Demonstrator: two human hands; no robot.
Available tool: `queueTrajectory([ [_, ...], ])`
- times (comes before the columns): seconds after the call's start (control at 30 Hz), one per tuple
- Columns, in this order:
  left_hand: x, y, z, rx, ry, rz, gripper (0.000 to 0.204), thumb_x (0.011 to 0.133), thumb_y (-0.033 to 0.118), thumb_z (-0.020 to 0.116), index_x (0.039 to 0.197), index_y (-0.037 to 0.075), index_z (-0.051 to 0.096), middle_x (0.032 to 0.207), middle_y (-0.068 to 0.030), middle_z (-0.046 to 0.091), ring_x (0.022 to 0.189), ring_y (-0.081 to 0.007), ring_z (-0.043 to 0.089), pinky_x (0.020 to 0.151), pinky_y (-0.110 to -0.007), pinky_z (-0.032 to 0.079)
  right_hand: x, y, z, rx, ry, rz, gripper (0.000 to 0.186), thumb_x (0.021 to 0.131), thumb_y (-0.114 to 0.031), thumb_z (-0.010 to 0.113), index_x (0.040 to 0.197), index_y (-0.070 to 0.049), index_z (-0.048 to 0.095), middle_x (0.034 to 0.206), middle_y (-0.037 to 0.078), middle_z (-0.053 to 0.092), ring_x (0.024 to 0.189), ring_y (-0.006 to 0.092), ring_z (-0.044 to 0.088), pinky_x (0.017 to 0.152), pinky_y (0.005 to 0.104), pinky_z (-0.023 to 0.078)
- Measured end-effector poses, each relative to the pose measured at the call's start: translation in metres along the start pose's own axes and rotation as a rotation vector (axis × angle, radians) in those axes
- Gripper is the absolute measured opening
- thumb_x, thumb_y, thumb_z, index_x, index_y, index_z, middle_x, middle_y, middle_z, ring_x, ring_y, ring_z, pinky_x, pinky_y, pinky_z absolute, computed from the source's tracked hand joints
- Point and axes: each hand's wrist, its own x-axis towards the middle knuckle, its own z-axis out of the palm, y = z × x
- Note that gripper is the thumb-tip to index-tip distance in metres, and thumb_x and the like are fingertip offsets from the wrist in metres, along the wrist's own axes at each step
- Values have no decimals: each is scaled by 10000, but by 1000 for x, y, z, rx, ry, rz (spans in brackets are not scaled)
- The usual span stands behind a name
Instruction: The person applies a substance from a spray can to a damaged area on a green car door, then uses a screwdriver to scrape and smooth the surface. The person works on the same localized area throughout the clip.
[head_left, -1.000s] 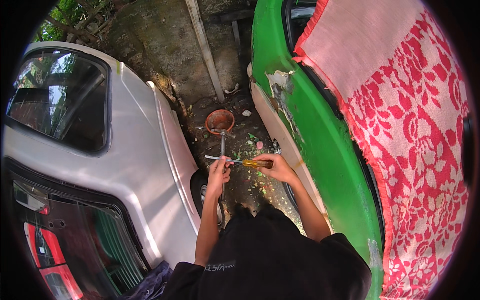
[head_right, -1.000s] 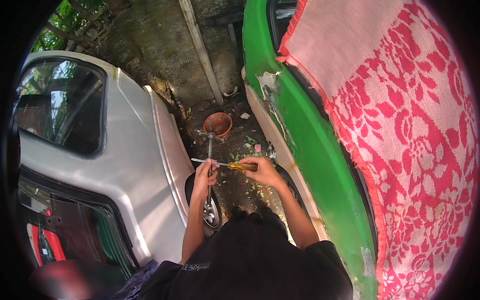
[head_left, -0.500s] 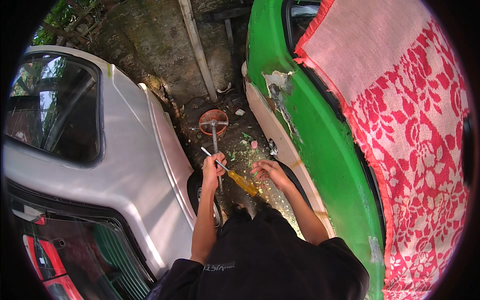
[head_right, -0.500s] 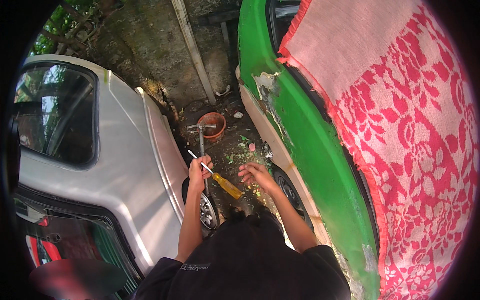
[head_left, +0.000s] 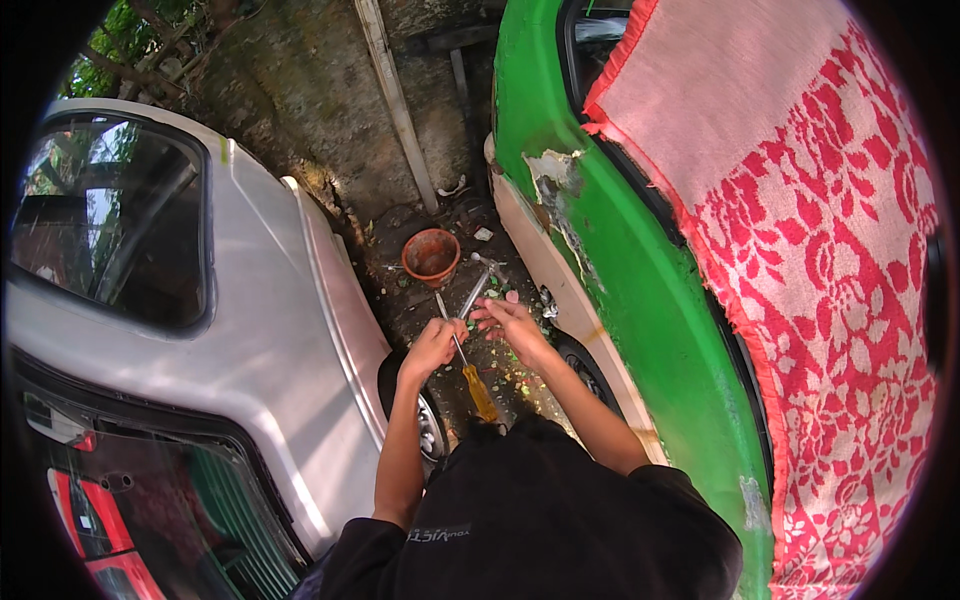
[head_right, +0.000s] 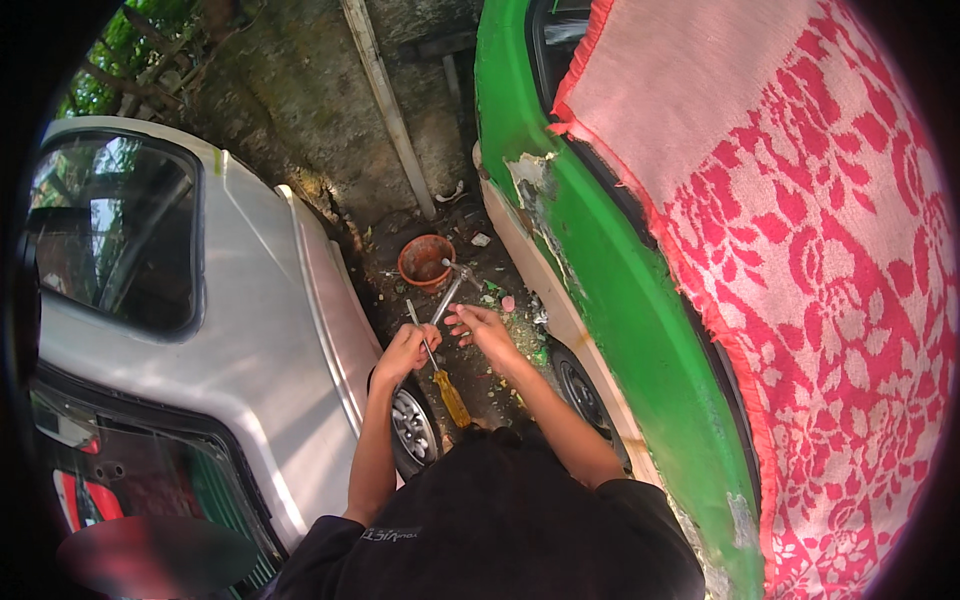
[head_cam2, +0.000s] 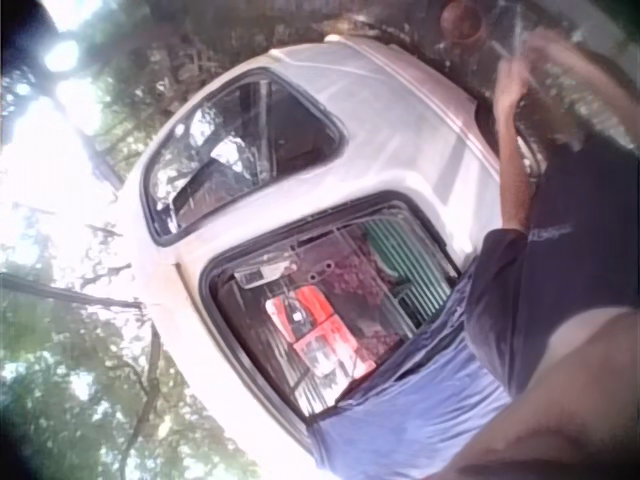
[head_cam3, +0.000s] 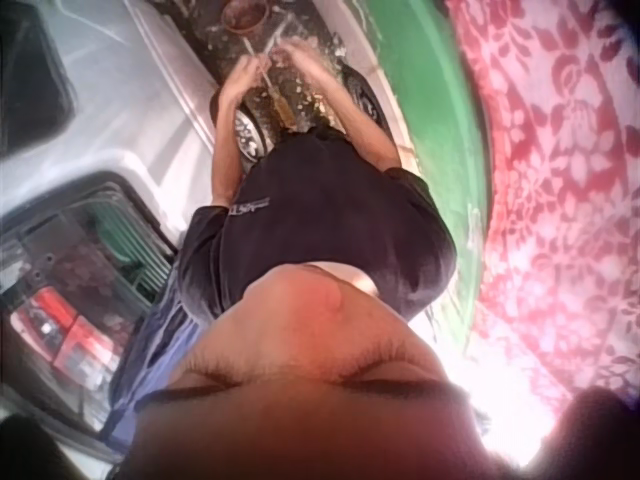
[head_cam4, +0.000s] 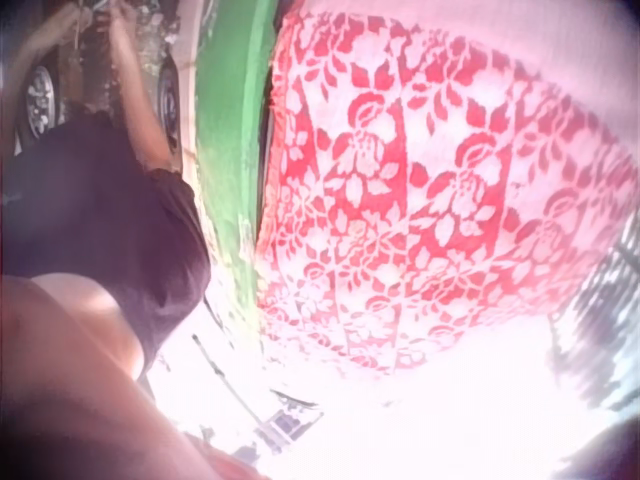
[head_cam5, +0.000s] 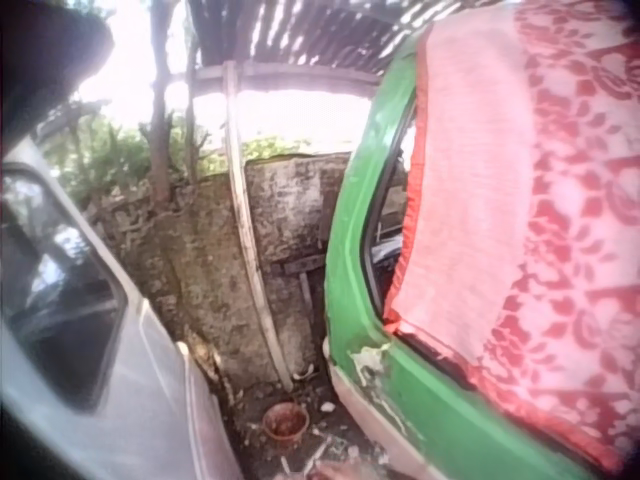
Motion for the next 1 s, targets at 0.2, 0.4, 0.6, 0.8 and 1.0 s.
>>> queueTrajectory([
  [0.2,6,1,3,98,-42,24,362,987,237,352,720,41,498,621,-5,503,510,-74,402,470,-243,334,11,6,12,-16,114,-38,287,1003,-292,528,1003,-49,680,891,24,667,793,95,577,669,264,453],
  [0.4,2,8,-34,133,29,252,350,982,170,294,732,23,488,1006,-198,710,842,-229,668,760,-327,498,28,-4,-5,102,215,-36,272,1031,-295,468,1002,-72,621,916,36,662,808,119,583,724,291,482],
  [0.6,-22,7,-58,-148,181,136,377,1030,252,285,705,92,388,711,-178,666,639,-308,676,620,-399,577,24,-9,-13,230,228,-82,266,1051,-311,395,993,-81,515,815,19,543,703,127,559,690,347,567],
  [0.8,-27,-19,-45,-623,520,103,440,1019,486,393,772,123,366,530,-8,338,384,-168,409,413,-322,422,23,-47,-23,43,137,-375,424,1047,-430,360,1027,-65,573,631,-14,442,503,70,418,494,231,431],
  [1.0,-14,-150,-77,-1526,428,-432,211,961,155,509,865,14,386,720,-73,367,592,-149,376,448,-259,337,13,7,-64,-575,385,-85,559,1032,-456,383,765,-25,619,633,49,569,557,103,534,525,297,407],
])
